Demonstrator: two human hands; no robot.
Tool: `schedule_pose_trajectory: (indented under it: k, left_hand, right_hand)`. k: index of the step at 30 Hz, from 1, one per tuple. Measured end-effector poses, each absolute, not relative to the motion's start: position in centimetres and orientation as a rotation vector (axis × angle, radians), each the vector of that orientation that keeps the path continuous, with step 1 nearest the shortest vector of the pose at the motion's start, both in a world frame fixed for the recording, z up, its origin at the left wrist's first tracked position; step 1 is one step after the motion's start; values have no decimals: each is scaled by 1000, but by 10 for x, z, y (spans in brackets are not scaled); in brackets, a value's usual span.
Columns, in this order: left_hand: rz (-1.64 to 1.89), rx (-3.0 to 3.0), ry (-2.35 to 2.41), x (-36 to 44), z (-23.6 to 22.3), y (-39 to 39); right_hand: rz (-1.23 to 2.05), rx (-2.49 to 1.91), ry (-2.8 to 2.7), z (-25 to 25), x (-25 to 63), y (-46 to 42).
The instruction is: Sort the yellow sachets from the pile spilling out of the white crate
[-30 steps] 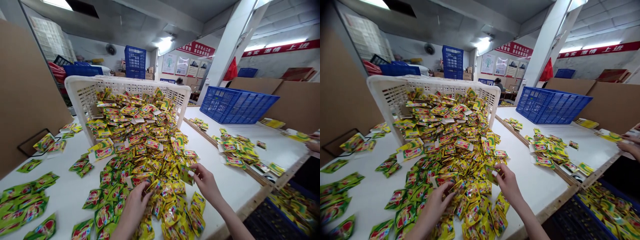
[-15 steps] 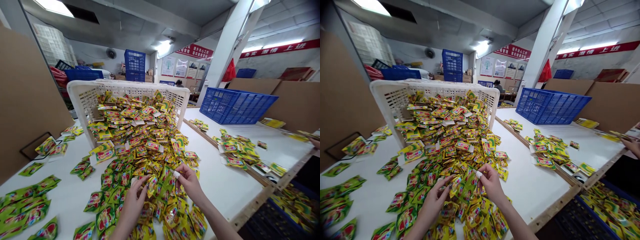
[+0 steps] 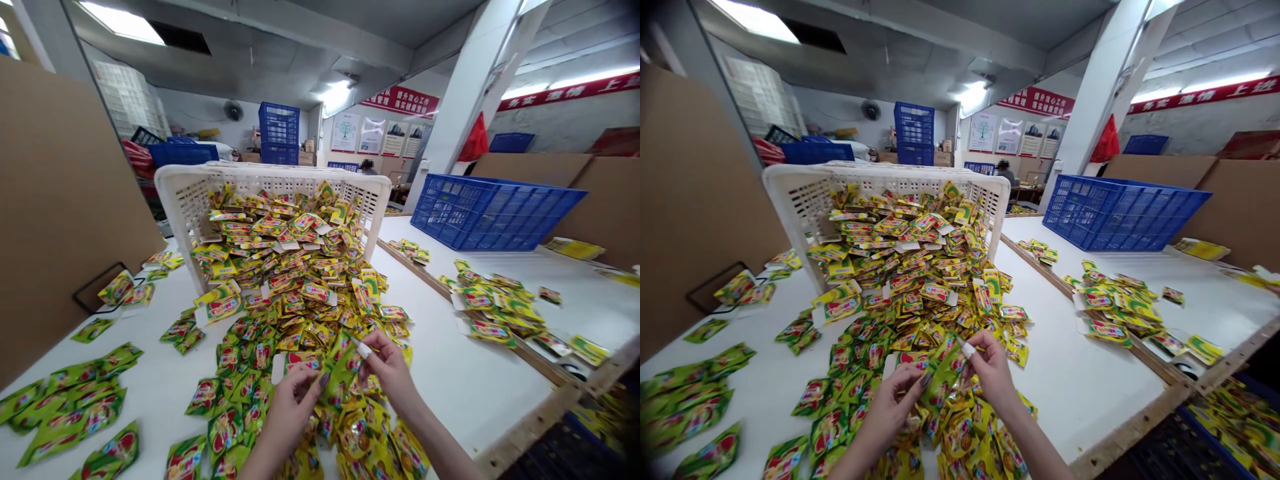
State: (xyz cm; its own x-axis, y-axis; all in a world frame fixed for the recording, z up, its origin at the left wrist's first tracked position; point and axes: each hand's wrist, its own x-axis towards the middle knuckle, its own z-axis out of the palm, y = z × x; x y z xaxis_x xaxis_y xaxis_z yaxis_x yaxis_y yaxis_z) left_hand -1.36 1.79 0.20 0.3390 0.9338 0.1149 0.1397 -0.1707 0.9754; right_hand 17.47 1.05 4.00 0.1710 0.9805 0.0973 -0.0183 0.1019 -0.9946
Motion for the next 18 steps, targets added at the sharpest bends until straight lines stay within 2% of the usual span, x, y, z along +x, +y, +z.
schedule_pose_trajectory:
  k: [6,13,18]
  left_hand:
    - [1081,1561,1106,-23,0,23]
    - [977,1484,1105,-25,-16,29]
    - [931,1496,1155,-26,-24,33]
  right_hand:
    - [694,-1502,-1129,39,278,3]
    - [65,-2227,-925,19,452,-61]
    - [-420,-2565,-957,6,481,-76]
